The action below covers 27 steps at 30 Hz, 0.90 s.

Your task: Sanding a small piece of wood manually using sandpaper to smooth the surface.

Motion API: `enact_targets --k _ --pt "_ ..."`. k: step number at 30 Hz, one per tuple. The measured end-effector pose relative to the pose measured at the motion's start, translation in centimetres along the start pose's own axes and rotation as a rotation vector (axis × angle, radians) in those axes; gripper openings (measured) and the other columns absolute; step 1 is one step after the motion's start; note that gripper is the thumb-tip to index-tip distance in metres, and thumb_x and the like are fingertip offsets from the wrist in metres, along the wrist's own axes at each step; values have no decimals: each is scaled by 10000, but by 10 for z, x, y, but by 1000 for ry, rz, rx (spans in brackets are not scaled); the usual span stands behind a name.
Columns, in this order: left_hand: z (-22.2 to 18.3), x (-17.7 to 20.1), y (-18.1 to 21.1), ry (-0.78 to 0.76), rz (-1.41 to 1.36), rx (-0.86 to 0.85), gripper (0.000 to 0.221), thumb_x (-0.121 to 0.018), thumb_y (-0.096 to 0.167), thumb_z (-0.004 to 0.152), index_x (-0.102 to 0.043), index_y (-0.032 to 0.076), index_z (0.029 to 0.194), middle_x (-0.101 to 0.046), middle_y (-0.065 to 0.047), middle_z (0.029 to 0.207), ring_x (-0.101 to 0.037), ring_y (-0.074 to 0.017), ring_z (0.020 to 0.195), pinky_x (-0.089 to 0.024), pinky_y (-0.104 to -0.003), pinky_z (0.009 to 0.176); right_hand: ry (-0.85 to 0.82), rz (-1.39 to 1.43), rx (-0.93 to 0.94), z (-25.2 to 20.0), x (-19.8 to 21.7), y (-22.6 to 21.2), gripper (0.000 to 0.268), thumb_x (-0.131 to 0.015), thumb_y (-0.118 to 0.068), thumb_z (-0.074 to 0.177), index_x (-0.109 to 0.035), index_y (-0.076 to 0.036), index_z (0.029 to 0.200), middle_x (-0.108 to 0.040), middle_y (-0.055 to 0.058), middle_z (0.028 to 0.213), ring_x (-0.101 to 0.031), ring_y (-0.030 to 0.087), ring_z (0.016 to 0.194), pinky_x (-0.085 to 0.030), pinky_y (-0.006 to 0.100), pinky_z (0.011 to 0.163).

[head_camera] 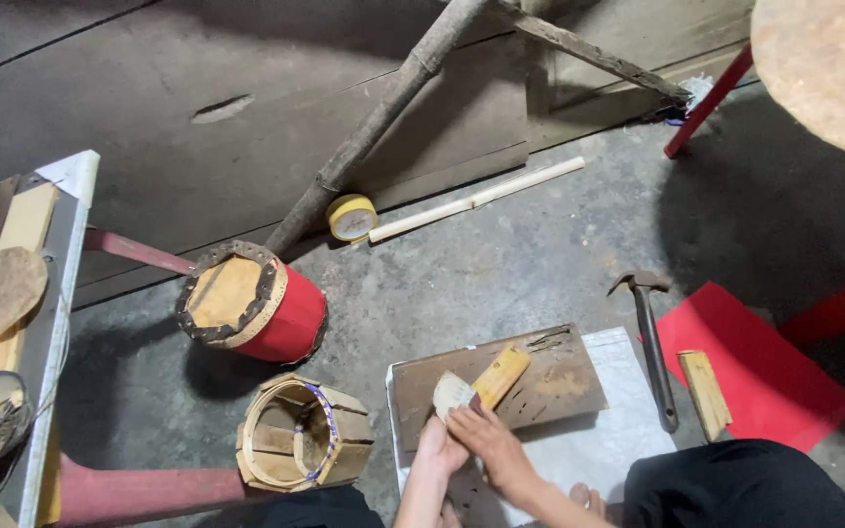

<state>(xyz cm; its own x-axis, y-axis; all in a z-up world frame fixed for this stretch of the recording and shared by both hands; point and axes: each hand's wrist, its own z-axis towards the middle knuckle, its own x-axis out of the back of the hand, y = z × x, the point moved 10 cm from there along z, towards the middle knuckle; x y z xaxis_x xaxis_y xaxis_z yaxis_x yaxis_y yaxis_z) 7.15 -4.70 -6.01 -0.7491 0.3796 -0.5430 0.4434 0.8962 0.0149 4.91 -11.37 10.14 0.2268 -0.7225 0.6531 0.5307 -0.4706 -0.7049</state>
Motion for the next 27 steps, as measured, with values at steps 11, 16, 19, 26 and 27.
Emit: enact_targets --k 11,16,19,26,27 --pt "9 -4 -2 -82 145 -26 366 -435 183 987 -665 -22 1183 -707 -262 1128 -657 -412 1049 -530 -552 897 121 359 -344 -3 -5 70 614 -635 -109 807 -618 -221 1410 -591 30 1512 -547 214 1402 -335 445 1214" --pt "-42 -8 -15 -3 165 5 509 -418 187 970 -598 -76 1368 -633 -328 1355 -569 -540 1278 -400 -605 1123 115 318 -643 -5 61 129 488 -467 -426 995 -606 -261 1433 -547 43 1541 -467 221 1438 -257 399 1228" --pt "-93 -41 -9 55 88 -51 428 -433 236 1085 -508 -76 1368 -588 -371 1382 -574 -523 1240 -476 -643 1044 419 144 -951 -27 134 142 393 -334 -306 1071 -682 -139 994 -680 130 1001 -622 286 911 -450 405 763" --pt "-139 -101 12 -268 324 -266 432 -680 49 864 -661 -53 1284 -635 -301 1348 -611 -412 1216 -583 -507 964 194 -260 -648 -38 68 153 779 -563 -13 834 -393 -285 1544 -510 128 1445 -414 432 1329 -335 615 1061" --pt "-149 -109 16 -362 299 -317 481 -691 25 825 -657 -51 1299 -627 -272 1391 -597 -380 1250 -576 -511 983 48 -461 -450 -29 47 133 902 -684 -128 801 -286 -269 1599 -492 47 1547 -225 436 1534 -95 658 1246"
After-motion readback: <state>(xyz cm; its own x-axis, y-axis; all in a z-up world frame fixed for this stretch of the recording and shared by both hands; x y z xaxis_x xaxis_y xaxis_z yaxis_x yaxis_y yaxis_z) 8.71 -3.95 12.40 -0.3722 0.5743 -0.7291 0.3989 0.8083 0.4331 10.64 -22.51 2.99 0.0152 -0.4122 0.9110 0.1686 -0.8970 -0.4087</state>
